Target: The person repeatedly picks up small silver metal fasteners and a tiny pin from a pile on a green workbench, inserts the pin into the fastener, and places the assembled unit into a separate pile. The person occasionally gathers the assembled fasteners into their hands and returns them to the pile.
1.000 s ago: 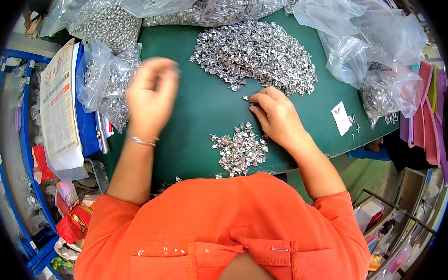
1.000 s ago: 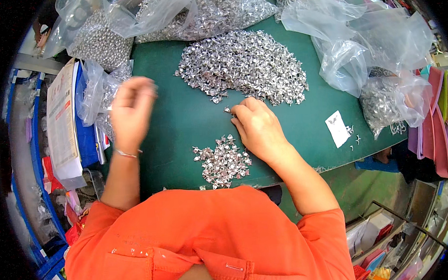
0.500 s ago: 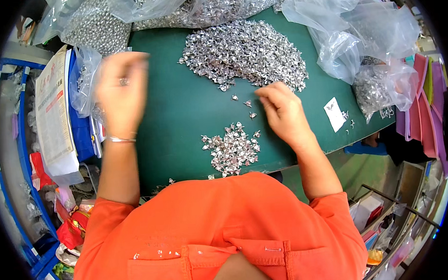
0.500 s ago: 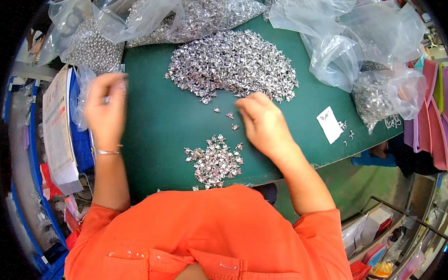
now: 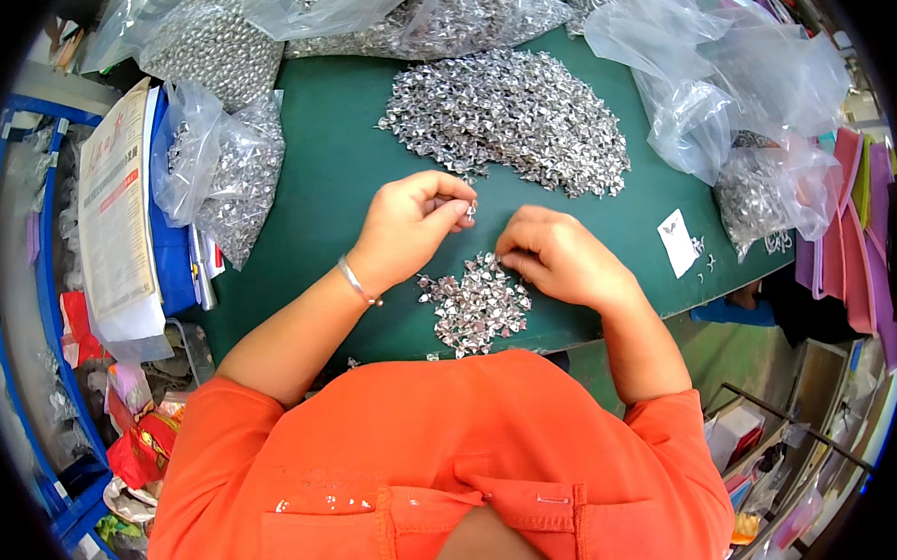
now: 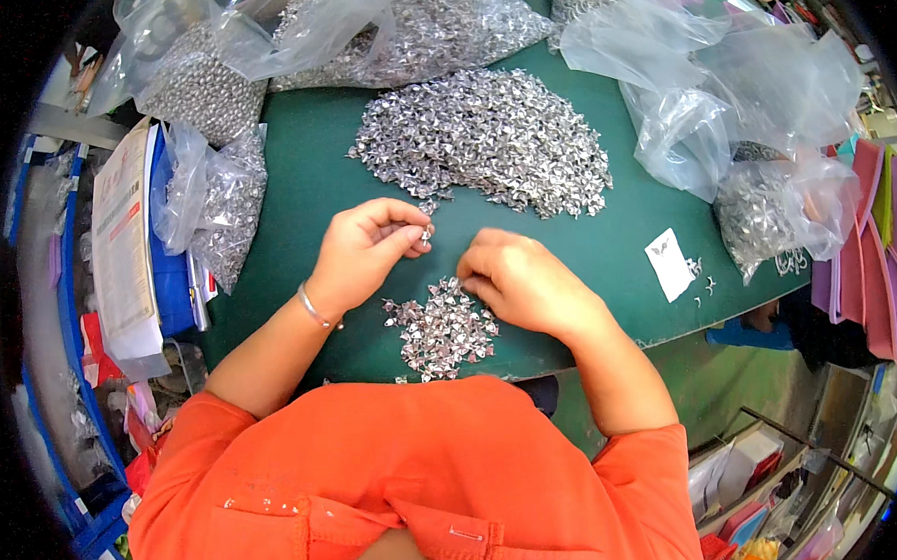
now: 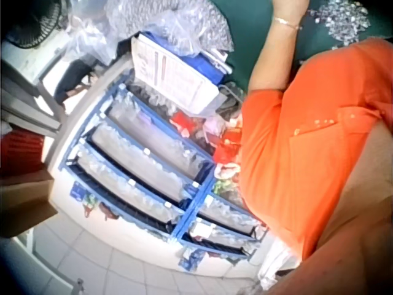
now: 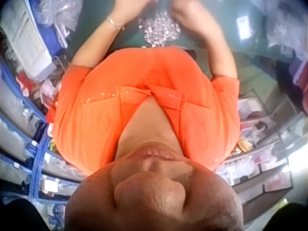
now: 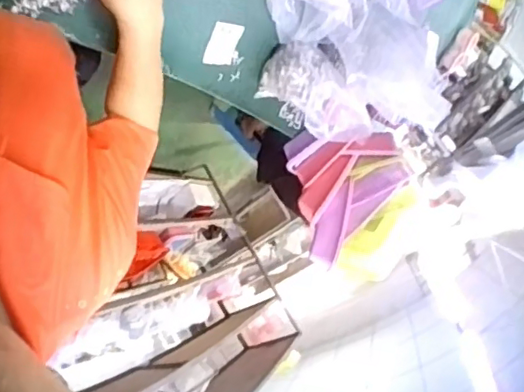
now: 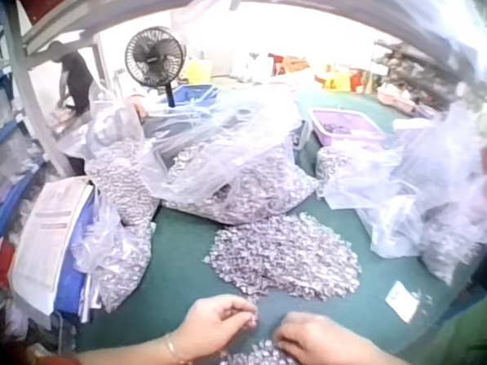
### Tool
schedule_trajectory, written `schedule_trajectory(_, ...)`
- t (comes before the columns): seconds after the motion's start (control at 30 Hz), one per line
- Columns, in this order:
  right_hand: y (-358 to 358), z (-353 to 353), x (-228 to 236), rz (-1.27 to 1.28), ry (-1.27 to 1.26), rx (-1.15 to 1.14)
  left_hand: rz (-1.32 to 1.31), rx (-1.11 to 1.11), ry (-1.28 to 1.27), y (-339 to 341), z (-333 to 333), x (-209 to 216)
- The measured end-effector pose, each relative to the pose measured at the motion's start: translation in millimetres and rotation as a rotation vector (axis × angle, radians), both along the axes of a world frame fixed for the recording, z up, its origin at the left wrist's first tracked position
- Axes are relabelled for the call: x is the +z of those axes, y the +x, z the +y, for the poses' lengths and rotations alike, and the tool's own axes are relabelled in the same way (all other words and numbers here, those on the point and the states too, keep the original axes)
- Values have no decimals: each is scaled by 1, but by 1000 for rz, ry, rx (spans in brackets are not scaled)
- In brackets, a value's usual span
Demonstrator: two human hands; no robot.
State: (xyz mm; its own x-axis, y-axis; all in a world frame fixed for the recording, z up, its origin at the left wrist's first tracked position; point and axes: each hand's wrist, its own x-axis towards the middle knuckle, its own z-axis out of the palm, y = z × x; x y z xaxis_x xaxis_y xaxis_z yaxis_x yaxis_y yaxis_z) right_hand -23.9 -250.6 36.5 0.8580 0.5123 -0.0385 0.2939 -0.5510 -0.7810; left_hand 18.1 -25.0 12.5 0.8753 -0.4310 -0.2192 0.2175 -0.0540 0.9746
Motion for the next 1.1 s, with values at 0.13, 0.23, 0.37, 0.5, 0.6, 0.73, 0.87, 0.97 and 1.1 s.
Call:
schedule_trajectory(0.13, 16, 16, 1, -208, 24, -25, 231, 123, -188, -3, 18, 7)
schedule_trajectory(0.23, 35, 35, -23, -559, -55, -101, 269, 156, -231, -5, 16, 7)
schedule_trajectory(0.37, 32, 29, -25, -431, -50, -34, 291, 170, -220, -5, 16, 10)
schedule_trajectory(0.5, 23, 20, -24, -393, -1, -63, 310, 162, -215, -4, 16, 9)
schedule_trajectory(0.6, 13, 10, -22, -378, 48, -152, 232, 73, -140, -7, 18, 7)
schedule_trajectory(0.73, 8, -1, -21, -355, 14, -270, -30, -349, 254, -14, 29, 24)
schedule_trajectory(0.87, 9, 14, -23, -392, 2, -218, -741, -115, 398, -11, 11, 1)
schedule_trajectory(0.97, 11, 16, -26, -429, -59, -186, -975, -105, 532, -2, -2, -13)
schedule_trajectory(1.1, 5, 5, -28, -447, -26, -238, -599, -173, 416, -6, 7, 2)
